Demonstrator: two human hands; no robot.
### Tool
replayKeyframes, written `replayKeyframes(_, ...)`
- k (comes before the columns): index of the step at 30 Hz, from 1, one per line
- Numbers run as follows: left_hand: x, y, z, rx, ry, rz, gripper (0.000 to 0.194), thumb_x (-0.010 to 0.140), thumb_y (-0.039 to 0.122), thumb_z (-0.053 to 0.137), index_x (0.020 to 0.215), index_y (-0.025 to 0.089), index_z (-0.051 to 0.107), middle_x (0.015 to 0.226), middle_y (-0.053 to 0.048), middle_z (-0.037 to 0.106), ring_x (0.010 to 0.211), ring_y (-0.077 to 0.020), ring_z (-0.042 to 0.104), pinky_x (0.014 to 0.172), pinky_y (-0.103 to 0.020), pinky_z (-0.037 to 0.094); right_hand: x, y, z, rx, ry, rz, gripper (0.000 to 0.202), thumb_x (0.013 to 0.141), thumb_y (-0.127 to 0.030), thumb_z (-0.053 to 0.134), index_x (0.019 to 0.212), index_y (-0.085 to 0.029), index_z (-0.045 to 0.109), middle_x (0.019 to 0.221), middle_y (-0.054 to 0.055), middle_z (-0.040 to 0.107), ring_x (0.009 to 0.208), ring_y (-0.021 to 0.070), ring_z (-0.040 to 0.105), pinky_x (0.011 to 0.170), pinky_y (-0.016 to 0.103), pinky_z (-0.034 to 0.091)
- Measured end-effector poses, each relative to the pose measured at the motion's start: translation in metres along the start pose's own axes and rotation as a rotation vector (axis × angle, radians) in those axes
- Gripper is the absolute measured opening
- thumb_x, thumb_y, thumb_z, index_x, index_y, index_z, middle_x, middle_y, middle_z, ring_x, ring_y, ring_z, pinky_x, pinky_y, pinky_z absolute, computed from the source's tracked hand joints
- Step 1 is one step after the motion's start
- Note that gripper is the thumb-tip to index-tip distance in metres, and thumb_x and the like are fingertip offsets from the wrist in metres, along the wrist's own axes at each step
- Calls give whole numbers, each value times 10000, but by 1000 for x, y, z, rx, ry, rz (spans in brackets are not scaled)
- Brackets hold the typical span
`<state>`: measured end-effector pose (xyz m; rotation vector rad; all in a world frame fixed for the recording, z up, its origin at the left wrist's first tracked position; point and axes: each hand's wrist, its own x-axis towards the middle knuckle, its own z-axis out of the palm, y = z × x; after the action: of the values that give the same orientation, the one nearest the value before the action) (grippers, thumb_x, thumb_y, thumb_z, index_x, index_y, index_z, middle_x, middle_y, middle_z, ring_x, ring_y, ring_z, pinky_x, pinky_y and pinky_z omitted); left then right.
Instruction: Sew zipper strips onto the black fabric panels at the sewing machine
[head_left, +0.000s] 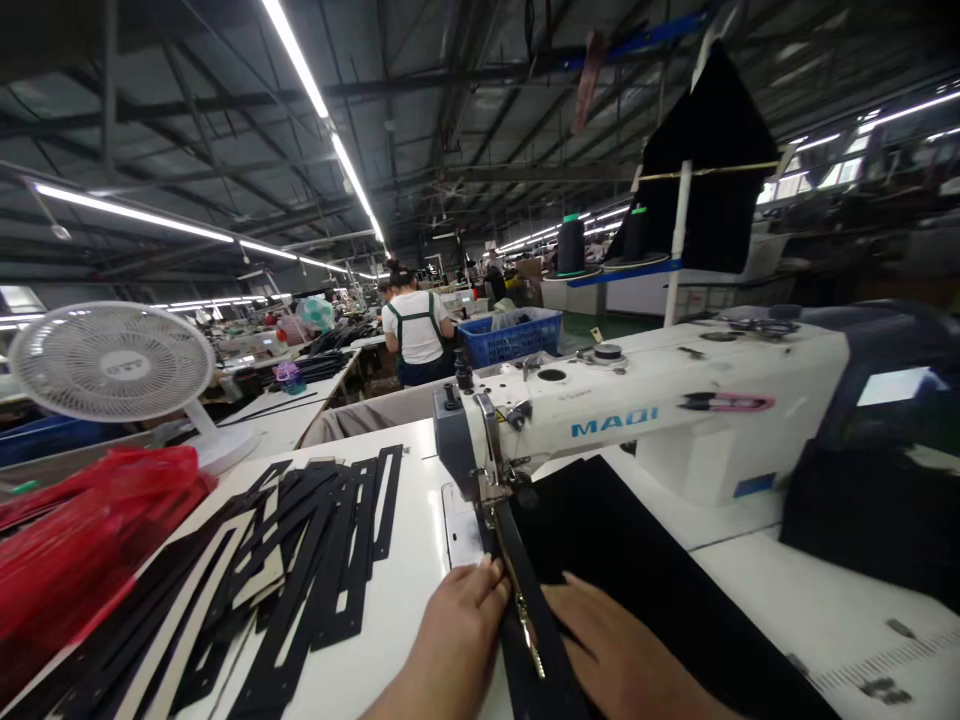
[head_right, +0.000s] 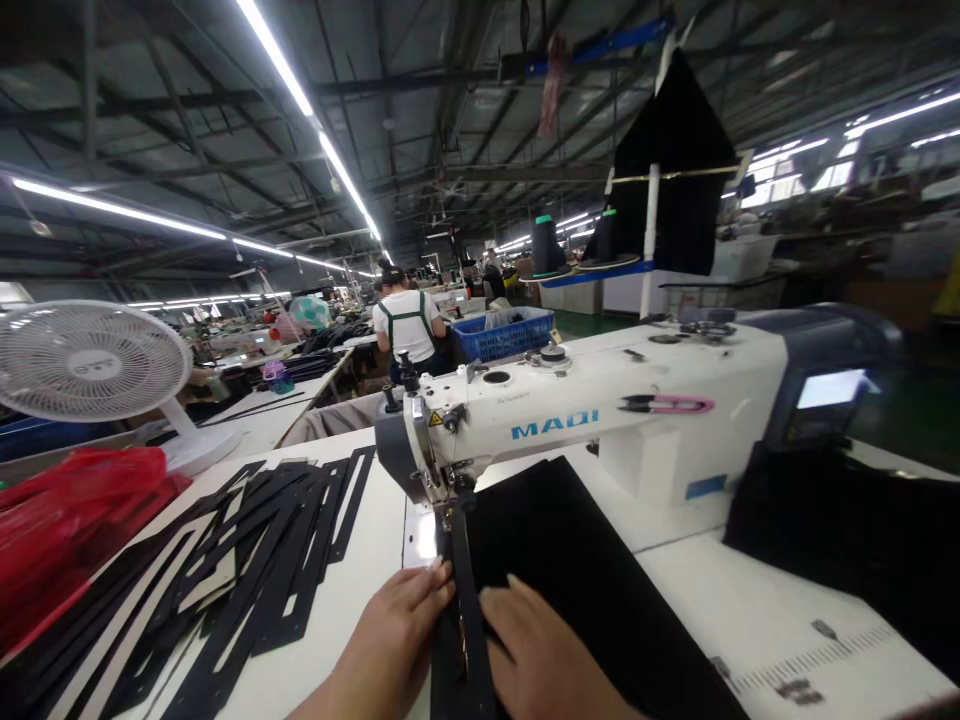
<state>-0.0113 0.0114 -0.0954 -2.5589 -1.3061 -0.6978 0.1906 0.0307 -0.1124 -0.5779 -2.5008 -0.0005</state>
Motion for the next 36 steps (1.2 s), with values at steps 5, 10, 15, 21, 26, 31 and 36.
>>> replayKeyframes(5, -11, 9, -2, -49, 12, -98, 350, 761, 29, 491, 1069, 153, 604, 1127, -105, 634, 1030, -233, 599, 898, -409, 508, -17, -37, 20, -201, 382, -180, 284, 805, -35, 396, 939, -115, 634, 897, 110, 688, 906, 218, 625, 820, 326, 517)
replayKeyframes(10, -9, 12, 1, -17, 17, -38, 332, 760, 24, 479, 1037, 152, 610, 1082, -105, 656, 1001, -226, 619, 929, -451, 475, -7, -51, 11, -338, 239, -266, 311, 737, 24, 344, 746, -81, 636, 696, 133, 664, 666, 234, 632, 647, 355, 543)
replayKeyframes(15, -5, 14, 2, 18, 16, 4, 271, 789, 41, 464, 976, 160, 620, 1010, -88, 681, 929, -205, 649, 978, -480, 417, -8, -52, 8, -339, 171, -275, 303, 746, 10, 338, 725, -74, 629, 671, 144, 652, 626, 232, 616, 597, 350, 533)
replayKeyframes(21, 2, 7, 0, 33, -2, 49, 271, 801, 33, 431, 981, 139, 604, 1026, -104, 673, 939, -217, 643, 979, -518, 404, -3, -41, 14, -316, 274, -281, 315, 710, 39, 340, 702, -86, 629, 646, 119, 643, 547, 190, 578, 549, 309, 509)
replayKeyframes(26, 11, -7, 2, 28, -46, 76, 301, 776, 8, 418, 988, 136, 587, 990, -96, 672, 937, -224, 636, 958, -515, 430, 8, -29, 15, -268, 240, -272, 295, 699, 33, 346, 651, -104, 602, 631, 114, 630, 538, 179, 566, 520, 290, 495)
replayKeyframes(31, 19, -17, 6, 40, 9, 76, 281, 802, 33, 406, 1003, 134, 573, 925, -108, 643, 897, -232, 619, 820, -422, 531, 18, -13, 27, -222, 359, -268, 315, 685, 39, 337, 641, -93, 620, 549, 86, 599, 507, 176, 554, 523, 280, 493)
replayKeyframes(36, 21, -29, 14, -20, 24, 19, 241, 873, 122, 381, 1010, 152, 577, 826, -92, 594, 735, -202, 605, 643, -329, 551, 27, 1, 31, -202, 357, -272, 317, 732, 28, 345, 685, -84, 637, 554, 77, 600, 523, 175, 555, 553, 279, 490)
